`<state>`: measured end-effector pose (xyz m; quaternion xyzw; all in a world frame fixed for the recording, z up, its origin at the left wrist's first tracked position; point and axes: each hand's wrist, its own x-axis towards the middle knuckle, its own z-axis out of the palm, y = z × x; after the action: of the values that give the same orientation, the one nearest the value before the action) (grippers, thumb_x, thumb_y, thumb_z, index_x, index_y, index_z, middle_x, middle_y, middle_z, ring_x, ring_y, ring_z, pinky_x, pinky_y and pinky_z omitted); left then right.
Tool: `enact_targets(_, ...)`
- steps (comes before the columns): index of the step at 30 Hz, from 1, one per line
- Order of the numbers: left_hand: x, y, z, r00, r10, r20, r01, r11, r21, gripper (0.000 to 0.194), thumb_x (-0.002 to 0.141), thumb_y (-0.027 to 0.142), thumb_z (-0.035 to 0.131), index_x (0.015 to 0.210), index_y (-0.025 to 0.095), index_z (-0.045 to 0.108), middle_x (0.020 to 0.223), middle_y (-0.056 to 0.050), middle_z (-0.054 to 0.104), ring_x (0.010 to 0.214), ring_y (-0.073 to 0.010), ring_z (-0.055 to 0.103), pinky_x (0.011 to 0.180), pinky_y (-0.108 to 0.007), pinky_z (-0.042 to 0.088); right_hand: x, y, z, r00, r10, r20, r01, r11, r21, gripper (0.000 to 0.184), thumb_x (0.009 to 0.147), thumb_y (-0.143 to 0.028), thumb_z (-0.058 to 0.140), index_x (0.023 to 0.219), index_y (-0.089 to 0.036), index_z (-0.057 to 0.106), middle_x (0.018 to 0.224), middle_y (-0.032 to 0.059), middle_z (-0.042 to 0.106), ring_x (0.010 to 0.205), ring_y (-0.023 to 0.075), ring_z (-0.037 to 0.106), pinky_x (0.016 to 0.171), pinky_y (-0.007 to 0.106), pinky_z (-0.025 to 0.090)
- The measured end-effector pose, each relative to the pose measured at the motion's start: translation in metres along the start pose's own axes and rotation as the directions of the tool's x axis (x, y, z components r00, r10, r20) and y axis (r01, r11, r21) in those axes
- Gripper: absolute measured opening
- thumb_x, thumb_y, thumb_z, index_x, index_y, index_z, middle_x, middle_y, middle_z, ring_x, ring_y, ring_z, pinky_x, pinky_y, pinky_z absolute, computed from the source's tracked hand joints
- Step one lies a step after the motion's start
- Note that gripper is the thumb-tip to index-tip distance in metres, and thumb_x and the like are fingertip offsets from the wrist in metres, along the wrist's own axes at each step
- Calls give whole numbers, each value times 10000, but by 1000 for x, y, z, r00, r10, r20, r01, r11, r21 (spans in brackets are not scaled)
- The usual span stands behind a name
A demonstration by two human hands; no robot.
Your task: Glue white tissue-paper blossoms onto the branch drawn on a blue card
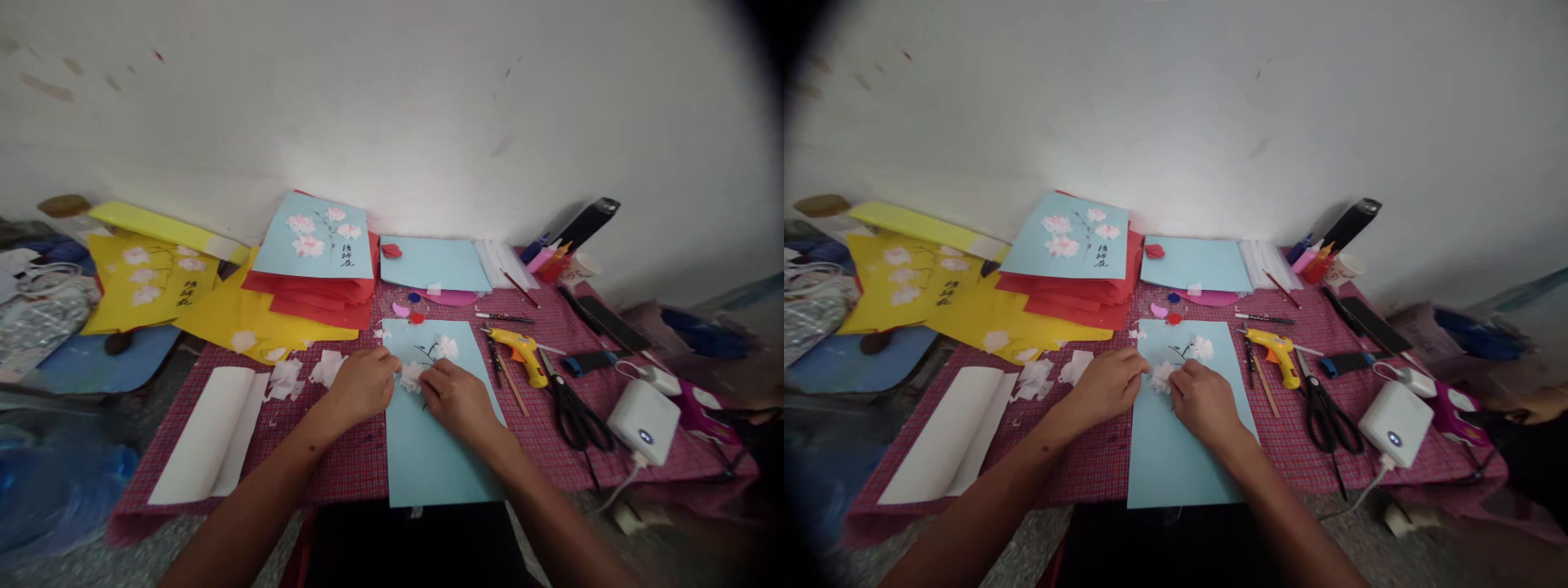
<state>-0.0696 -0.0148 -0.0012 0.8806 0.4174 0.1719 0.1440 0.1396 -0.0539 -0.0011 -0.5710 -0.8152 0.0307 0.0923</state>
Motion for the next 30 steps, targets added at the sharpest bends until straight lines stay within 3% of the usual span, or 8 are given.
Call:
enact_targets(10,0,0,-1,1000,6,2,-6,1000,0,201,878,134,475,968,197,644,924,-55,636,865,-211,617,789,-340,489,5,-3,-2,1000,-3,2,3,999,-44,170,923,-210,552,834,-206,697,860,54,657,768,170,606,635,281,345)
enact_targets(19,-1,-2,0,999,4,-38,-5,999,-32,226,873,115,467,968,201,653,929,-59,640,882,-207,609,800,-336,488,0,-5,-8,1000,7,18,-7,1000,-1,187,930,-220,537,913,-216,724,879,65,669,790,183,634,659,280,396)
enact_targets(24,0,-3,1,999,21,-28,-21,1000,-10,237,896,120,443,989,199,646,934,-56,632,884,-200,610,799,-329,491,-23,9,-18,996,77,-44,-71,990,124,254,892,-237,568,1116,-221,688,993,74,677,826,204,654,698,300,462)
enact_targets(30,0,5,0,985,165,-45,-168,983,-77,301,933,192,463,1187,207,623,1131,-98,611,1044,-221,583,928,-381,487,-73,44,-6,952,207,-227,-99,906,411,158,918,-282,557,1001,-218,675,872,66,691,774,206,649,736,348,511)
